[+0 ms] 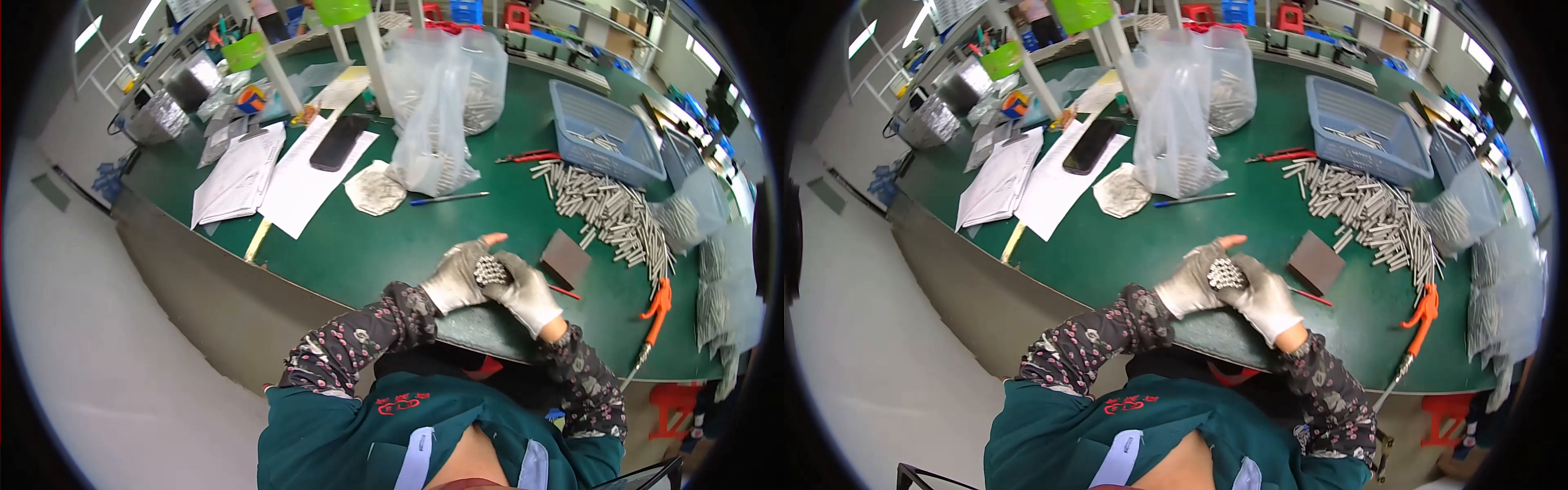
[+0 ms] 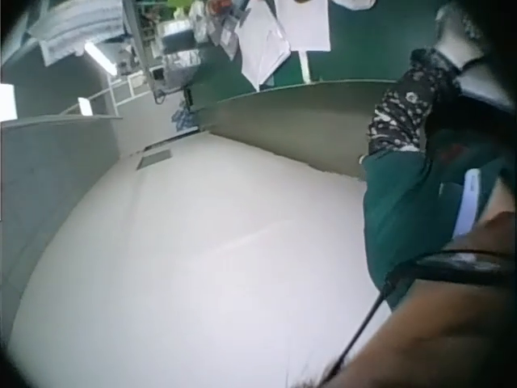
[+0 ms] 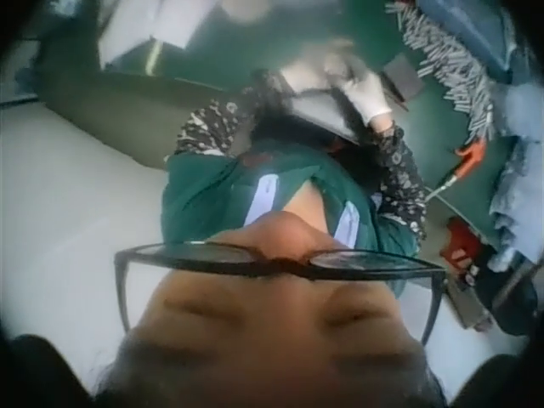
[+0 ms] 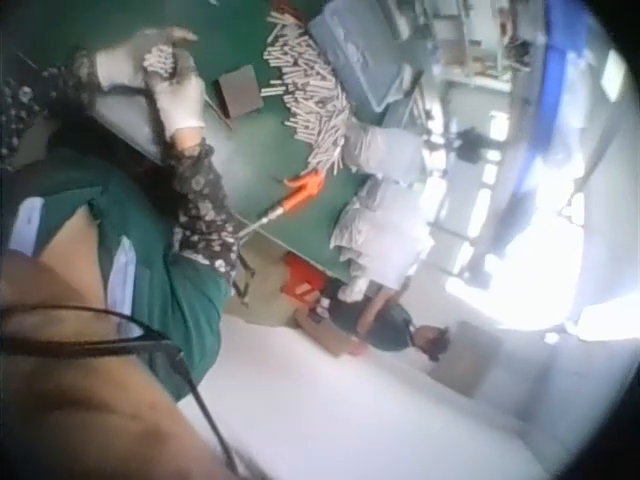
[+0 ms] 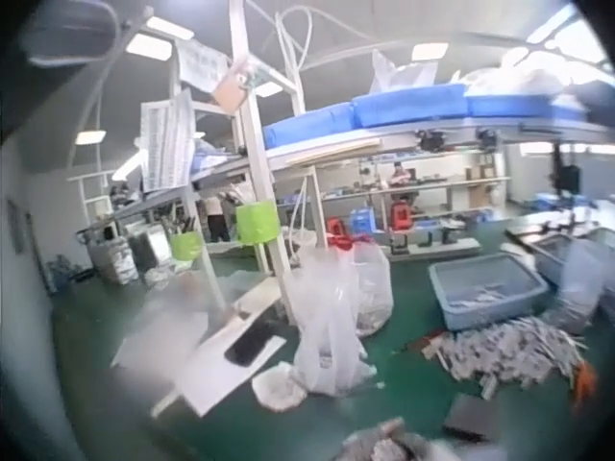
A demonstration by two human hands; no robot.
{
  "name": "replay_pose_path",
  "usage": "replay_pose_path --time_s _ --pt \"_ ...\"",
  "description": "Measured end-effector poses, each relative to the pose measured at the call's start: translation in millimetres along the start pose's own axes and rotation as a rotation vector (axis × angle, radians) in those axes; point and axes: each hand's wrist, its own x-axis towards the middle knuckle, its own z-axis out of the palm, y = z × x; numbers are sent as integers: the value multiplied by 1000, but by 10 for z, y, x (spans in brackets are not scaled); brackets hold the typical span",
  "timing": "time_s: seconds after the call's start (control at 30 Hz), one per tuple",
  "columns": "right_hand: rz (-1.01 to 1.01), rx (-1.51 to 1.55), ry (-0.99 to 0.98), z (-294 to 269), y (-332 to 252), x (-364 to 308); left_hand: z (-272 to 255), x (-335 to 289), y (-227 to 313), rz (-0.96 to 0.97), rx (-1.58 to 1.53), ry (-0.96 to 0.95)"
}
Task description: Organizing small metal pins into a bundle, smoothing/polishing the ends with a sanding block, and cleaning them with a compressed air gun.
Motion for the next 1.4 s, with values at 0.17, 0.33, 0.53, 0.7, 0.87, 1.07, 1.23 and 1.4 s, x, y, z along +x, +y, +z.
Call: replay_pose_path --time_s 0.17,0.33,0.53,0.7,0.87,1.07,1.23,1.4 --pt "42 265 -13 -186 -70 -150 -1 -89 -19 55 122 53" --pt "-50 -651 328 -700 -97 -143 21 -85 7 118 221 151" --pt "-68 -785 232 -699 351 -67 -56 -15 104 -69 130 29" --pt "-285 -535 265 -515 -202 -77 -37 -12 -30 -86 177 41" --pt "-214 -791 350 -444 -192 -25 24 -3 -43 -126 220 64" --pt "-460 -581 249 -250 -297 -128 -10 -76 -22 -35 224 119" --pt "-403 -610 363 -342 -359 -73 -10 1 -108 -94 158 82" --pt "-160 -812 487 -548 -106 139 27 26 60 -25 293 115"
